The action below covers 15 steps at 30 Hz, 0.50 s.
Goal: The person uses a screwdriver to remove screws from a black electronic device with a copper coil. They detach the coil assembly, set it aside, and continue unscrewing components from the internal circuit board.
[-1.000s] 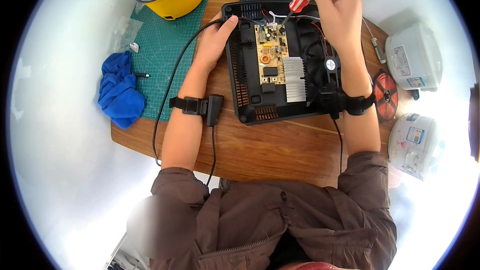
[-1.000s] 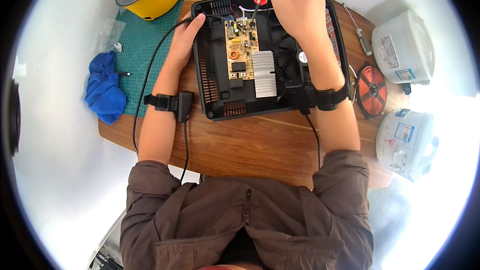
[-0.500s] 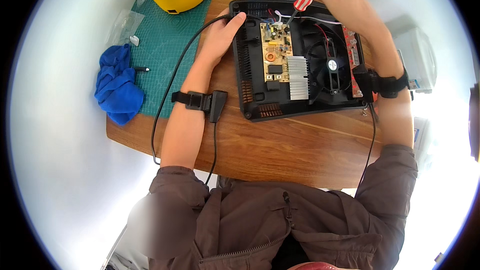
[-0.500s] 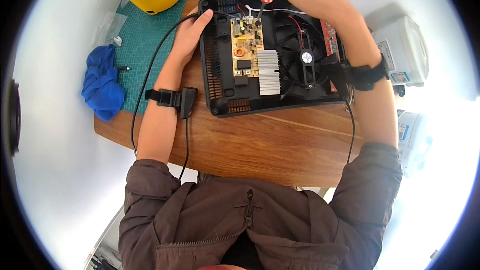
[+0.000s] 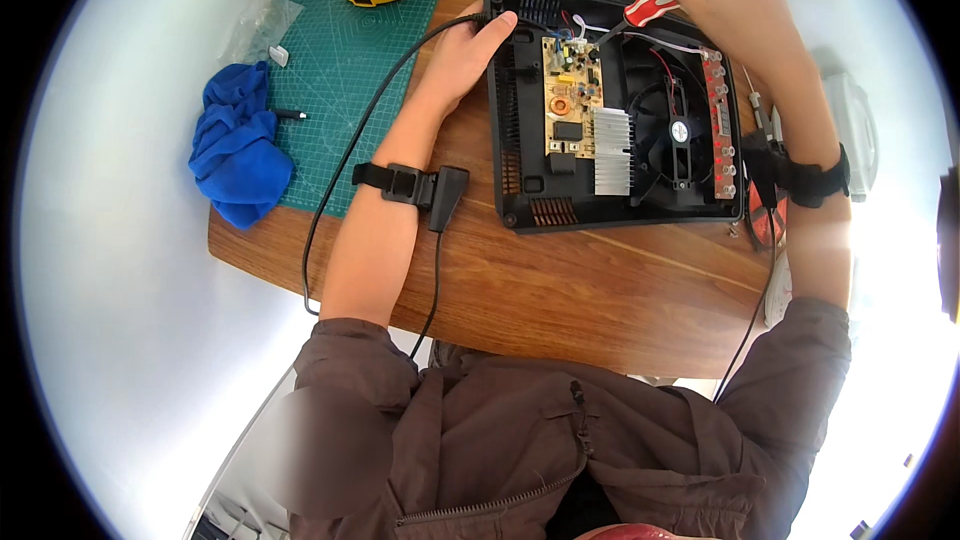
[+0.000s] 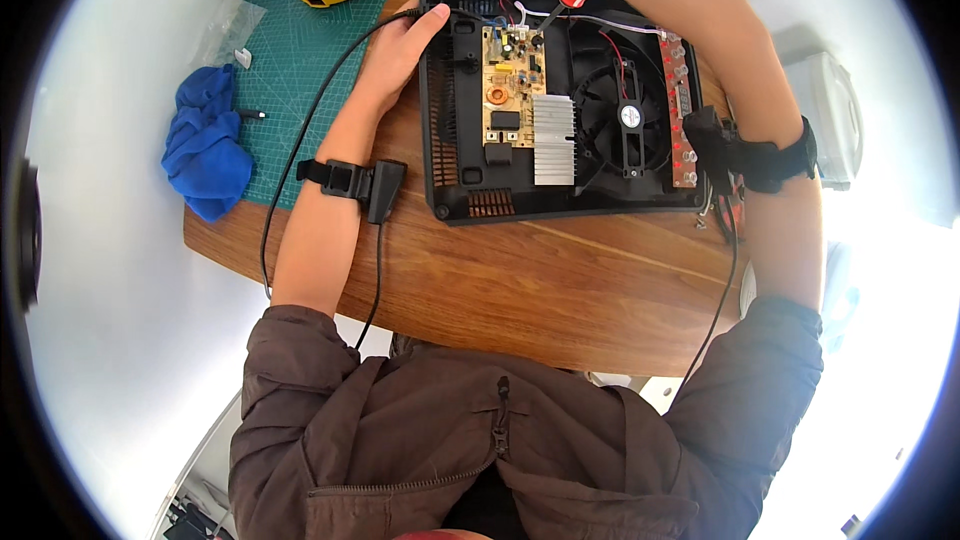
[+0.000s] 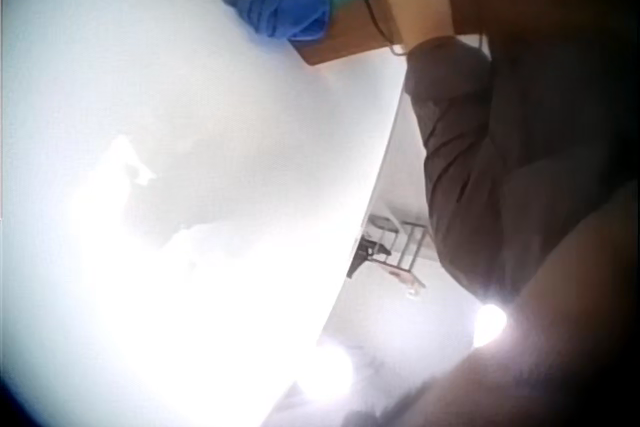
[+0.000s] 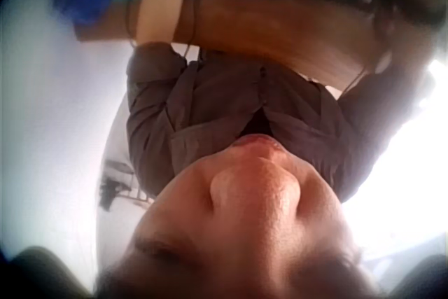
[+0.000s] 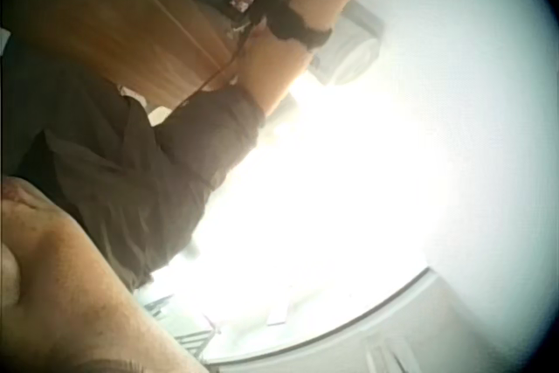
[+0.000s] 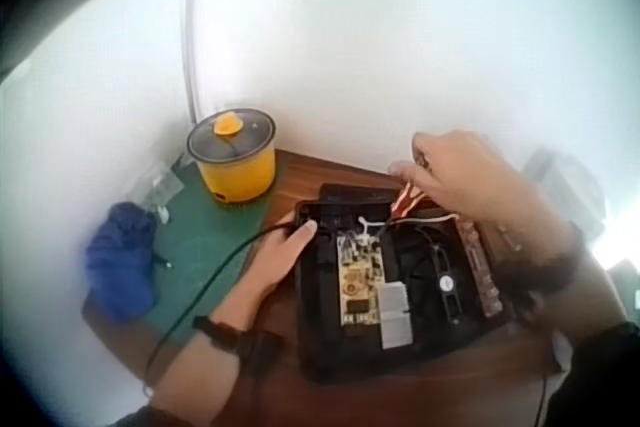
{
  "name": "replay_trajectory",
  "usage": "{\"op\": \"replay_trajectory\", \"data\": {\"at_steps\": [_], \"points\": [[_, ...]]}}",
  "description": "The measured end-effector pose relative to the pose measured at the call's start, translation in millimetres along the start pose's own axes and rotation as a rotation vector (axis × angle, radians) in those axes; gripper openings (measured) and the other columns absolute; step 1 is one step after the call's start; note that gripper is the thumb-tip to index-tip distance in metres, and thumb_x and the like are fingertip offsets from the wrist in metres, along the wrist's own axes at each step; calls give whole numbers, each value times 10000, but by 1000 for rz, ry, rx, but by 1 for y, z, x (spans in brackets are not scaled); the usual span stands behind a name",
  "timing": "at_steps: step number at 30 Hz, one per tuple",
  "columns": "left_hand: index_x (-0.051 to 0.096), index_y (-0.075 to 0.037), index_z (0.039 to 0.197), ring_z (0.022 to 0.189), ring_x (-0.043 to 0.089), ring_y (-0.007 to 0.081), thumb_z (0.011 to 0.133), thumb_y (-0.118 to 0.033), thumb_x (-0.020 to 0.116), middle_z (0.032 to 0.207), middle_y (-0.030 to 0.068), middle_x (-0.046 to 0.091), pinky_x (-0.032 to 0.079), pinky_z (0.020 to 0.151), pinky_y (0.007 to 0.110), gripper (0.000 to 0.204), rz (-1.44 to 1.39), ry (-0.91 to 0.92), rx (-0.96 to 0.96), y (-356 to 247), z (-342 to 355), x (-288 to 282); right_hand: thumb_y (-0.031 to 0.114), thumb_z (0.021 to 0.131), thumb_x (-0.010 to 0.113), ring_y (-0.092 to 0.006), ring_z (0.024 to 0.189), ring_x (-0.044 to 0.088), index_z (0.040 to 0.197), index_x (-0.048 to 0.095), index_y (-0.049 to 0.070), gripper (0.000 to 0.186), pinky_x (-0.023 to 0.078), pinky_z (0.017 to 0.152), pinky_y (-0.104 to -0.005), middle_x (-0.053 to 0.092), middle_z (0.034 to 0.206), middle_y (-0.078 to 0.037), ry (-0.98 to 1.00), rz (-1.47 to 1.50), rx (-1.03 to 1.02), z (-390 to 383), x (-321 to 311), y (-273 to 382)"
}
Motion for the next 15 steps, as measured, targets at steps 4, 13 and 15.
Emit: {"op": "replay_trajectory", "data": {"at_steps": [4, 13, 15], "points": [[614, -47, 1360, 1181, 598, 154, 1028, -410, 622, 1283, 87, 674, 437, 1039, 298, 492, 2, 13, 23, 0, 0, 1, 247, 960, 630, -423, 853, 680, 1106, 625, -16, 301, 547, 808, -468, 695, 897, -250, -46, 268, -184, -8, -8, 10], [611, -57, 1372, 1194, 601, 160, 1035, -413, 610, 1292, 87, 673, 436, 1048, 308, 491, 4, 13, 19, 0, 3, 3, 181, 961, 647, -374, 900, 708, 1289, 561, -24, 396, 560, 800, -443, 683, 975, -211, 32, 65, -176, -3, -1, -8], [609, -56, 1378, 1198, 601, 160, 1033, -414, 613, 1293, 88, 673, 435, 1051, 310, 498, 10, 8, 17, -1, 2, 4, 179, 975, 628, -394, 917, 718, 1310, 556, -37, 405, 563, 812, -442, 696, 965, -244, 47, 331, -240, -15, -15, 7]]}}
Point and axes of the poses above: each hand's wrist, its own z-axis towards the middle knuckle, its own x-axis out of the palm, y = z × x, the point moved 5 cm from there along z, towards the middle knuckle
